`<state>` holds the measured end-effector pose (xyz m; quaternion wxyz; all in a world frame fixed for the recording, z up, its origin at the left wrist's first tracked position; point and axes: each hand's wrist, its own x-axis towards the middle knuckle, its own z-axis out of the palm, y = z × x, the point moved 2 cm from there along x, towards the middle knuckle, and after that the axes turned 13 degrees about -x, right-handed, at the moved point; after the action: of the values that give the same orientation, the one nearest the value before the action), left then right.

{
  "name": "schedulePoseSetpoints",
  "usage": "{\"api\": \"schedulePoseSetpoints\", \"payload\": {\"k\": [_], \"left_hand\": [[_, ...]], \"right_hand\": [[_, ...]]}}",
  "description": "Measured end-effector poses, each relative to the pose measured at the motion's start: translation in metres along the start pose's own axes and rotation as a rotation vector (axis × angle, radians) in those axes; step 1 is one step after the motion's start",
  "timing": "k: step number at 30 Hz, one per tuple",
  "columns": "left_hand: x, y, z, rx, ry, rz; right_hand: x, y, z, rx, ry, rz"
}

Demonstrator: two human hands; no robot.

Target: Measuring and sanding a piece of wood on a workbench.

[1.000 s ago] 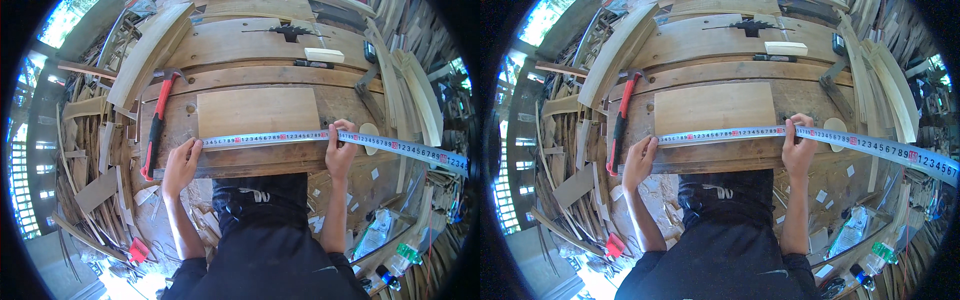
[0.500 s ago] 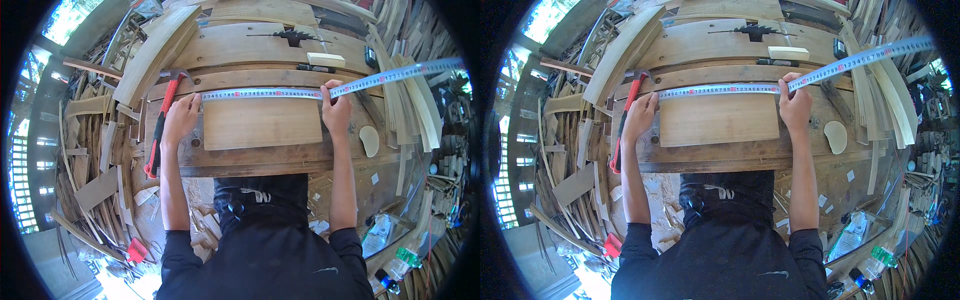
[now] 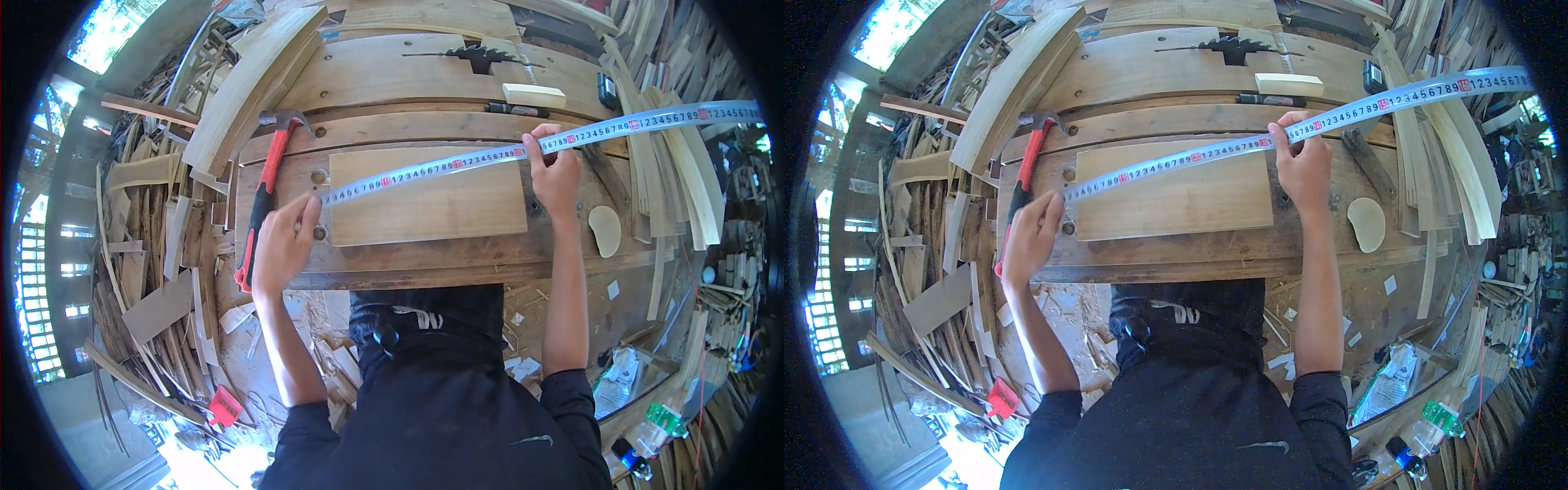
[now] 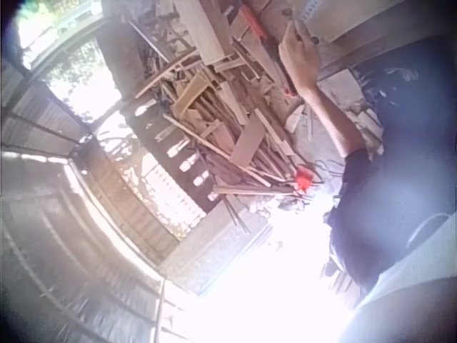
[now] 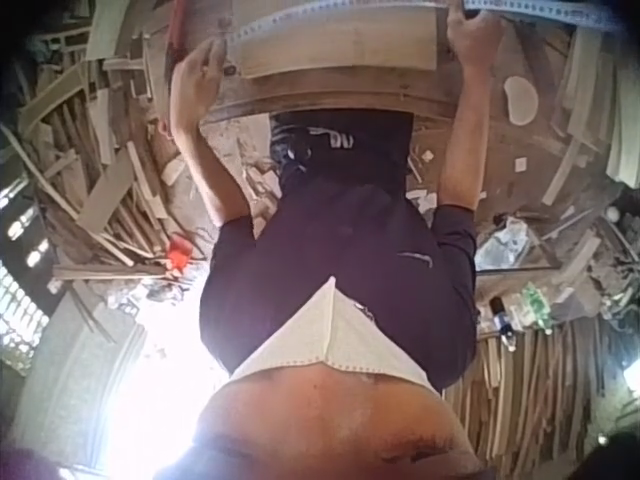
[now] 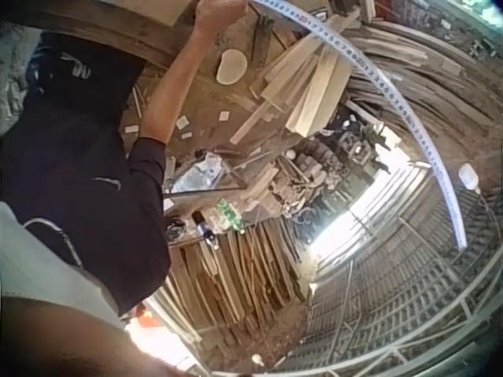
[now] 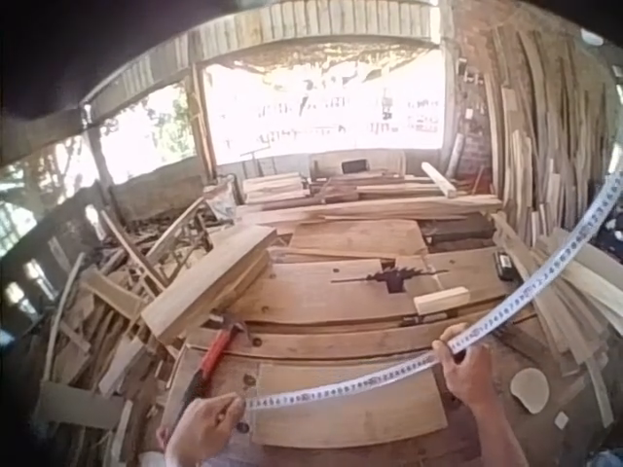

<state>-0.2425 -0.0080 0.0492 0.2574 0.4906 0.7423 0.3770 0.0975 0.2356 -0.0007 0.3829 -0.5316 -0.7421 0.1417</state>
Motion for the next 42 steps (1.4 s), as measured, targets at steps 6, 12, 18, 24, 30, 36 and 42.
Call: {"api": "schedulePoseSetpoints", "payload": {"k": [6, 12, 18, 24, 30, 36, 42], "left_hand": [[-0.043, -0.025, 0.012, -0.109, -0.042, -0.104], [-0.045, -0.028, 0.020, -0.183, -0.104, -0.173], [-0.045, -0.027, 0.019, -0.248, -0.157, -0.244], [-0.043, -0.028, 0.020, -0.259, -0.145, -0.244], [0.003, -0.026, -0.008, -0.129, 0.025, -0.146], [0.072, -0.054, -0.001, -0.116, 0.047, -0.162], [0.095, -0.054, 0.015, -0.112, -0.076, -0.148]], "right_hand": [[0.004, -0.007, 0.004, 0.006, -0.135, -0.025], [0.007, 0.001, 0.005, 0.049, -0.124, -0.039], [0.007, 0.000, 0.007, 0.015, -0.186, -0.002], [0.003, 0.000, 0.006, 0.029, -0.185, -0.014], [-0.032, -0.020, -0.015, 0.070, -0.061, -0.005], [-0.092, -0.031, -0.032, 0.049, -0.075, 0.110], [-0.110, -0.030, -0.037, 0.094, 0.032, 0.134]]}}
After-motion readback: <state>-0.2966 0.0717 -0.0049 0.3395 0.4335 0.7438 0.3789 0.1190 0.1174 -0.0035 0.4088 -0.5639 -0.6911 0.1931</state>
